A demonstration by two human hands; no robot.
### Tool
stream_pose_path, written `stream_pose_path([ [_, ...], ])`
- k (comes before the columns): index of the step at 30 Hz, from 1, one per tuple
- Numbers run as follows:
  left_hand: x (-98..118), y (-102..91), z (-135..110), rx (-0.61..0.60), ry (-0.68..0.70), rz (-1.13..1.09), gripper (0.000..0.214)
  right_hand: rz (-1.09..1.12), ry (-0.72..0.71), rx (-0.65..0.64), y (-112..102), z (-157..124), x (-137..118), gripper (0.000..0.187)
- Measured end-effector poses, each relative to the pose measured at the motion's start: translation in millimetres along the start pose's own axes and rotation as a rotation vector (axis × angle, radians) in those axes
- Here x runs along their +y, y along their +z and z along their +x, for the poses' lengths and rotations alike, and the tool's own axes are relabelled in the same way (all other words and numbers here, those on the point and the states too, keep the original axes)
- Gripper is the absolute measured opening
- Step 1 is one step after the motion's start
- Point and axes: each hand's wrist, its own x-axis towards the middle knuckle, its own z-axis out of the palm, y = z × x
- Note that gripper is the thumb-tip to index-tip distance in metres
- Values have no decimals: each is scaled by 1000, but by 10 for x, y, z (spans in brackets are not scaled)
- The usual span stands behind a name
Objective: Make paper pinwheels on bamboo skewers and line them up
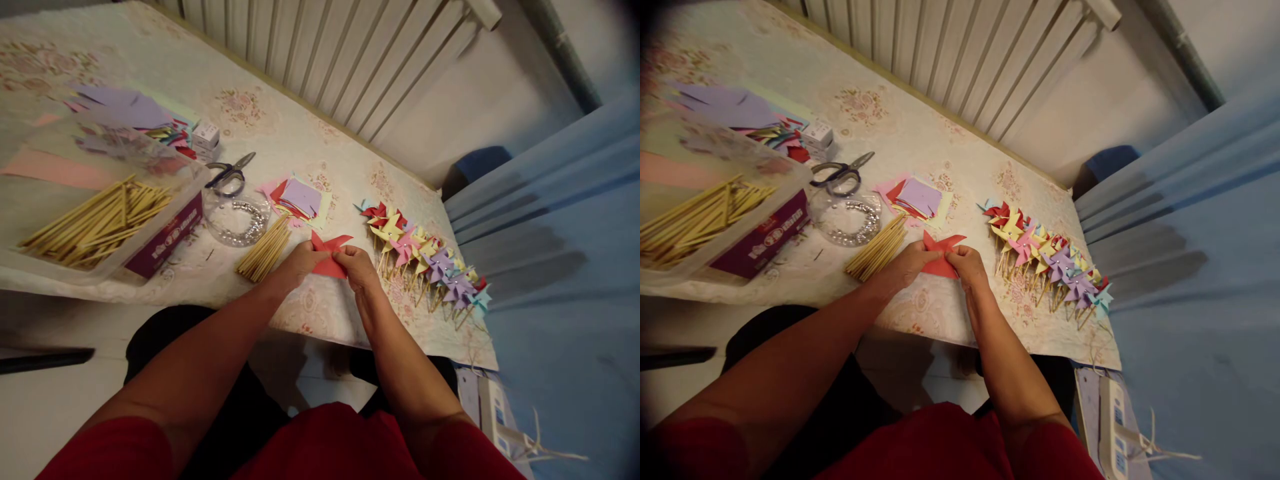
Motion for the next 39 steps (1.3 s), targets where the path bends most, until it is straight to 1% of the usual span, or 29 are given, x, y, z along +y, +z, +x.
stream_pose_path([
  [4,10,0,-16,-23,-22,-13,27,27,5,-8,-4,0,15,27],
  [8,28,0,-30,-60,-9,-40,27,37,-16,-11,-44,-54,-10,29],
  [9,33,-1,-31,-58,-4,-41,27,18,-43,24,-65,-79,-17,29],
  [10,38,-2,-32,-49,2,-37,26,-11,-84,86,-91,-110,-21,29],
  [13,44,-12,-26,-18,9,-8,25,-102,-264,334,-177,-235,-1,27],
  [14,42,-17,-23,-15,9,0,24,-124,-317,387,-203,-287,16,25],
  [15,38,-22,-20,-15,10,5,23,-141,-354,409,-223,-343,35,22],
  [17,28,-31,-17,-17,11,12,22,-181,-380,381,-246,-456,72,16],
  [19,25,-33,-21,-24,16,4,21,-227,-370,321,-246,-556,100,12],
  [22,40,-26,-36,-21,22,4,21,-267,-359,259,-225,-642,131,13],
  [27,60,-18,-47,-10,27,-19,20,-308,-368,198,-185,-642,194,22],
  [33,-15,-50,3,-24,53,-26,14,-220,-348,100,-98,-626,221,28],
  [35,-40,-58,23,-39,54,-29,15,-192,-336,94,-63,-616,216,28],
  [39,-50,-49,40,-68,49,-34,16,-139,-290,126,3,-579,193,25],
])
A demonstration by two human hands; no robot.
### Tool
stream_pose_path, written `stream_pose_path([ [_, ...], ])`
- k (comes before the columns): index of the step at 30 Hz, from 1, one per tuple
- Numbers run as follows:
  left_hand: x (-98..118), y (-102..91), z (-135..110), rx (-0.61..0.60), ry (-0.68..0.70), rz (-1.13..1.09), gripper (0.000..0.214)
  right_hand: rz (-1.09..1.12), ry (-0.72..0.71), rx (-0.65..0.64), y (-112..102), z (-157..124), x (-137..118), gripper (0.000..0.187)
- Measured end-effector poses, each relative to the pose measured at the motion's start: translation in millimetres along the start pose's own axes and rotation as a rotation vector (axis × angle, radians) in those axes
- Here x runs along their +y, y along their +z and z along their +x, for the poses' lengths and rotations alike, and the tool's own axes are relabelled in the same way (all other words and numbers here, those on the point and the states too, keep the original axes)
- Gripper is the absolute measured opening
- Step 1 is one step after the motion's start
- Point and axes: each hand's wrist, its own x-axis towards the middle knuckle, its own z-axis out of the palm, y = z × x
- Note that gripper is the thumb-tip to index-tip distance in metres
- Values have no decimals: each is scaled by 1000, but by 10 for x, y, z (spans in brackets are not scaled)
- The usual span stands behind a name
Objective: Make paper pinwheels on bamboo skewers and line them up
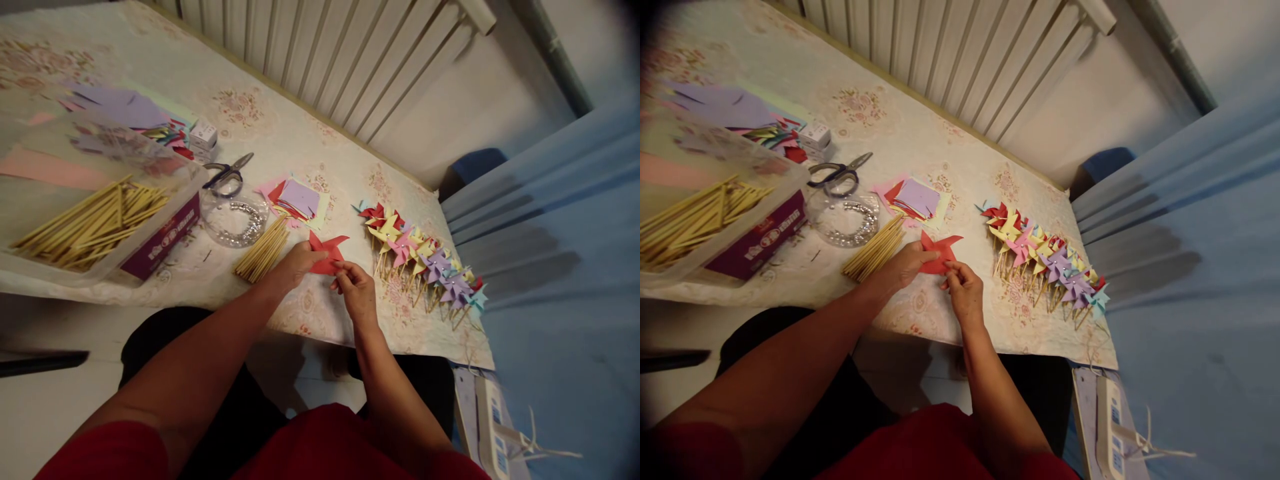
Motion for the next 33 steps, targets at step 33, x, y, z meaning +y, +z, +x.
stream_pose_path([
  [33,-16,32,-19,-42,3,7,15,61,104,110,147,137,4,20],
])
